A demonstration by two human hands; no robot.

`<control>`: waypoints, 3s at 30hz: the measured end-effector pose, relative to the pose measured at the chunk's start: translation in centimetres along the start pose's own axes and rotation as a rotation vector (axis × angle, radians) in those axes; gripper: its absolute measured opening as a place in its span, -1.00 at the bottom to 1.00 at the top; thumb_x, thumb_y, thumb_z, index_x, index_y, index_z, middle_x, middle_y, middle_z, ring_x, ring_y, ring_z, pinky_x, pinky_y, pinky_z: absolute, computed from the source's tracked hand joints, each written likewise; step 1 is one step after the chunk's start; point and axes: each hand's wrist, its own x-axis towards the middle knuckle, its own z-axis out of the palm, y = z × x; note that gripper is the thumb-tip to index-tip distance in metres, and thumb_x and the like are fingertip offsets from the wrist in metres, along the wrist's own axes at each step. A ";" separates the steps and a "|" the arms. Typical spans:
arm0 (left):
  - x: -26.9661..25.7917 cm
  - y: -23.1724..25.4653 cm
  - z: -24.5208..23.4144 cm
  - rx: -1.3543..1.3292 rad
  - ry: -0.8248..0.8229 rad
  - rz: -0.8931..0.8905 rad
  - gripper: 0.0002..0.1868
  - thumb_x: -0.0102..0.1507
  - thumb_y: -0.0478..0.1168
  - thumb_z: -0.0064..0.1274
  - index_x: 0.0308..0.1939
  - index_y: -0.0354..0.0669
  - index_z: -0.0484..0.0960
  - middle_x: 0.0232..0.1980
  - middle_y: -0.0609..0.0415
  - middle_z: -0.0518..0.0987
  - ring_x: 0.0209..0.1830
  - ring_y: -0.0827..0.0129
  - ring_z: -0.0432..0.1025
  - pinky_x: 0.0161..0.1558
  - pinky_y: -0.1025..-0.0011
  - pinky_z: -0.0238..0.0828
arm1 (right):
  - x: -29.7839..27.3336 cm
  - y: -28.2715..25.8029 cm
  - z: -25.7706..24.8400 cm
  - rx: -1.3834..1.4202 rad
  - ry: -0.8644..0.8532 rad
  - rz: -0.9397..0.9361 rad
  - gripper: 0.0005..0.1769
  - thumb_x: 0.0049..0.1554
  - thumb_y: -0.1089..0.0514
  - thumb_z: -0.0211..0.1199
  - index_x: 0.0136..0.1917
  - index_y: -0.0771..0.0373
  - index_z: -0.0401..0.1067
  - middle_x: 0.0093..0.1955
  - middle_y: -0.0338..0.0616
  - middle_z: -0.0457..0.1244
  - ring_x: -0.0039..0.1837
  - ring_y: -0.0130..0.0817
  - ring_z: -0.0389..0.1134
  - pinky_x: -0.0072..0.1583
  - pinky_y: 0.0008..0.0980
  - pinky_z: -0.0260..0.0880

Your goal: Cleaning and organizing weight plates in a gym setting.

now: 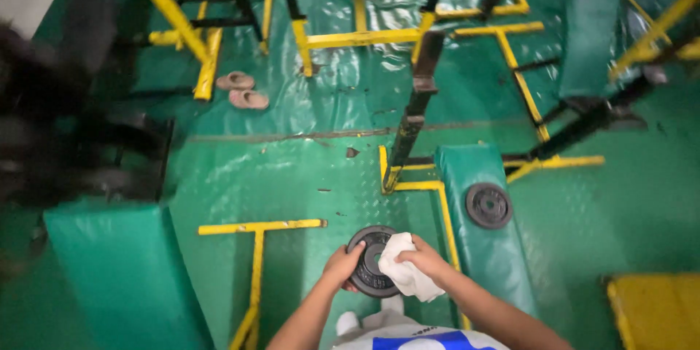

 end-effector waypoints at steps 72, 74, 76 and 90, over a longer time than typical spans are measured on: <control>-13.1 -4.4 -39.5 0.200 0.818 0.798 0.63 -0.27 0.21 0.57 0.57 -0.38 -0.21 0.39 -0.31 0.35 0.32 -0.13 0.37 0.19 0.14 0.41 | -1.5 -31.0 45.6 -1.158 0.120 -1.523 -0.27 0.05 -0.17 0.42 0.44 -0.03 0.34 0.44 0.08 0.16 0.40 0.17 0.21 0.23 0.10 0.34; -12.5 -4.3 -39.6 0.212 0.834 0.842 0.64 -0.25 0.21 0.59 0.55 -0.40 -0.25 0.36 -0.34 0.34 0.27 -0.17 0.38 0.16 0.13 0.42 | -2.9 -30.6 45.9 -1.294 0.167 -1.578 -0.36 0.06 -0.07 0.37 0.40 -0.09 0.39 0.47 0.00 0.16 0.43 0.16 0.20 0.23 0.10 0.32; -12.1 -4.8 -39.5 0.220 0.830 0.799 0.60 -0.22 0.14 0.56 0.57 -0.37 -0.26 0.36 -0.31 0.36 0.25 -0.17 0.39 0.12 0.12 0.44 | -4.0 -28.6 46.3 -1.374 0.191 -1.578 -0.37 0.03 -0.04 0.34 0.38 -0.12 0.40 0.47 -0.05 0.16 0.43 0.14 0.19 0.22 0.12 0.31; -9.3 -5.9 -38.7 0.263 1.102 0.750 0.41 -0.06 -0.07 0.46 0.66 -0.20 -0.21 0.57 -0.19 0.13 0.50 -0.18 0.11 0.41 -0.12 0.14 | -4.8 -28.8 46.9 -1.475 0.124 -1.409 -0.35 -0.08 -0.04 0.35 0.32 -0.13 0.42 0.49 -0.21 0.15 0.46 0.15 0.14 0.13 0.18 0.32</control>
